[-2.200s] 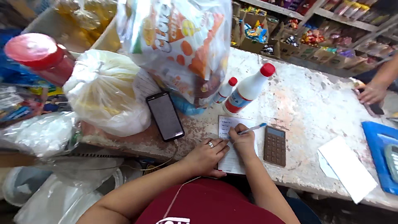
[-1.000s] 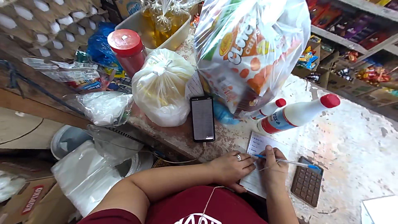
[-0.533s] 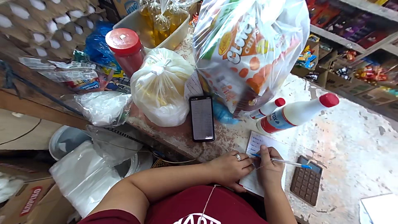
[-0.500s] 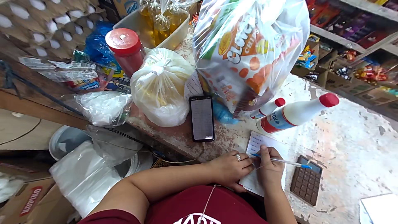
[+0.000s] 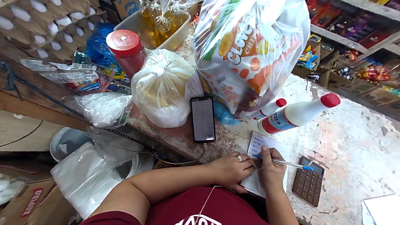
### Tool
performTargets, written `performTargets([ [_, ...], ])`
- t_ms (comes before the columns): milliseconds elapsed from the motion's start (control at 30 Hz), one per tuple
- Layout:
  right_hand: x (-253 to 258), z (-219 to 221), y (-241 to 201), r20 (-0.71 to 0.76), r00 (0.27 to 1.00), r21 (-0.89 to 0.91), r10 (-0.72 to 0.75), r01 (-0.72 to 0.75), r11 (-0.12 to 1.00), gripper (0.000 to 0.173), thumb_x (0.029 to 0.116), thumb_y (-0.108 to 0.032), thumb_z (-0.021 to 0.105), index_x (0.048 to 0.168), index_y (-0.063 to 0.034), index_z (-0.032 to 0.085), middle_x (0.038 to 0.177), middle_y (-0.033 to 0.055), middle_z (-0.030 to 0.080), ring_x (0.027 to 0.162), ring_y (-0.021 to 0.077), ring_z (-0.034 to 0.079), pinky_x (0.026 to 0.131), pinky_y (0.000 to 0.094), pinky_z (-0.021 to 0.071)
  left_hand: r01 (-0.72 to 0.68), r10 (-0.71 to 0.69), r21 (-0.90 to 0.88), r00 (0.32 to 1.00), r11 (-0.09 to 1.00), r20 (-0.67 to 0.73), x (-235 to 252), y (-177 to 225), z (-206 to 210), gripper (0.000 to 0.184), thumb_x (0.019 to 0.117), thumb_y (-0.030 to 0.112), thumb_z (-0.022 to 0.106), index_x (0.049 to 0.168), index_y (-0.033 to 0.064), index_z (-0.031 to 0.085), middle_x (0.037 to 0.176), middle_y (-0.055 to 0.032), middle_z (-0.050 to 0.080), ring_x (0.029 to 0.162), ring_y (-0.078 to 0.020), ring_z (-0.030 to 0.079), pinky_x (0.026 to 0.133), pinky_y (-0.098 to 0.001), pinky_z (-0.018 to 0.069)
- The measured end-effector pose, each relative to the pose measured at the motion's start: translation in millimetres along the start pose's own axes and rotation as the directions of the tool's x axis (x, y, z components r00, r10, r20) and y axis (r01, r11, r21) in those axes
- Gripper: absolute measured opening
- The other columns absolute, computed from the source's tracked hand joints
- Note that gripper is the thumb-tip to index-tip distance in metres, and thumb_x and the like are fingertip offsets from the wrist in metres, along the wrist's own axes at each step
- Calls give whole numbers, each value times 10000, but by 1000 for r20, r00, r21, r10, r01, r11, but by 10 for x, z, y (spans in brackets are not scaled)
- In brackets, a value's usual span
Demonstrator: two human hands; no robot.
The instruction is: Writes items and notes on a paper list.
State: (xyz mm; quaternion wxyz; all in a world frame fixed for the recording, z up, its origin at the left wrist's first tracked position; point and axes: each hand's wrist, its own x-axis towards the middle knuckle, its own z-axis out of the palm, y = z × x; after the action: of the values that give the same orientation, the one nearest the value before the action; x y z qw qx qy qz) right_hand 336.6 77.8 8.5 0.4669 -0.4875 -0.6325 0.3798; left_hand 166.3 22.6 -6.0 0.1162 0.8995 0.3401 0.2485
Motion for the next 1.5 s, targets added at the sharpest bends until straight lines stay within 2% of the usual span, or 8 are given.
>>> performTargets([
  [400, -6, -2, -2, 2, 1000, -24, 23, -23, 999, 267, 1039, -174, 539, 781, -124, 589, 633, -116, 572, 528, -35, 541, 516, 142, 478, -6, 6, 16, 1000, 1000, 3, -34, 9, 11, 728, 851, 565, 709, 1314, 8, 635, 1417, -174, 612, 1323, -326, 577, 1059, -467, 479],
  [567, -13, -22, 18, 13, 999, -31, 31, -31, 999, 292, 1048, -165, 528, 803, -82, 662, 649, -115, 608, 535, -50, 549, 517, 134, 481, 45, -39, -46, 991, 998, 126, -78, 49, -28, 797, 841, 441, 783, 1441, -14, 522, 1552, -199, 475, 1444, -350, 452, 1156, -495, 390],
  [733, 4, -61, 29, 36, 999, -8, 26, -26, 1000, 229, 1016, -176, 591, 821, -91, 678, 676, -101, 628, 568, -30, 571, 538, 144, 488, 30, -22, -47, 988, 998, 153, -84, 26, -30, 782, 894, 482, 718, 1457, -15, 503, 1573, -201, 446, 1459, -349, 431, 1170, -482, 371],
  [900, 38, -49, -81, 14, 993, 9, 115, -115, 993, 179, 1005, -125, 591, 831, -93, 619, 671, -83, 610, 571, -2, 577, 560, 167, 508, 80, -61, -101, 981, 992, 183, -89, 24, -73, 791, 970, 607, 544, 1473, -1, 492, 1592, -182, 427, 1485, -343, 394, 1186, -502, 344],
  [1000, 58, -70, -71, -19, 988, -2, 156, -156, 988, 160, 1002, -141, 600, 851, -92, 584, 674, -57, 612, 575, 34, 598, 570, 214, 536, 63, -53, -78, 991, 995, 126, -98, 17, -25, 714, 976, 565, 556, 1432, 15, 542, 1546, -169, 493, 1447, -339, 453, 1158, -511, 390],
  [1067, 66, -90, -60, -3, 986, -12, 167, -167, 986, 196, 1000, -166, 631, 825, -95, 580, 647, -49, 590, 547, 46, 575, 551, 230, 524, 45, -41, -52, 996, 998, 80, -103, 6, 28, 662, 977, 535, 568, 1400, 25, 573, 1515, -163, 529, 1422, -333, 487, 1136, -514, 421],
  [1267, 34, -84, -58, 39, 981, -37, 188, -187, 982, 327, 944, -173, 744, 685, -106, 556, 552, -54, 553, 474, 21, 514, 485, 200, 454, 17, -16, -15, 999, 1000, 28, -108, 3, 61, 628, 993, 538, 526, 1340, 23, 623, 1454, -157, 589, 1359, -323, 555, 1072, -512, 480],
  [1500, 30, -35, -86, 40, 984, -97, 171, -166, 981, 346, 929, -92, 725, 636, -93, 541, 528, -47, 523, 458, 4, 462, 461, 188, 392, -13, 13, -7, 1000, 1000, 7, -121, -8, 67, 571, 987, 497, 562, 1293, 24, 656, 1414, -154, 620, 1336, -318, 577, 1069, -481, 493],
])
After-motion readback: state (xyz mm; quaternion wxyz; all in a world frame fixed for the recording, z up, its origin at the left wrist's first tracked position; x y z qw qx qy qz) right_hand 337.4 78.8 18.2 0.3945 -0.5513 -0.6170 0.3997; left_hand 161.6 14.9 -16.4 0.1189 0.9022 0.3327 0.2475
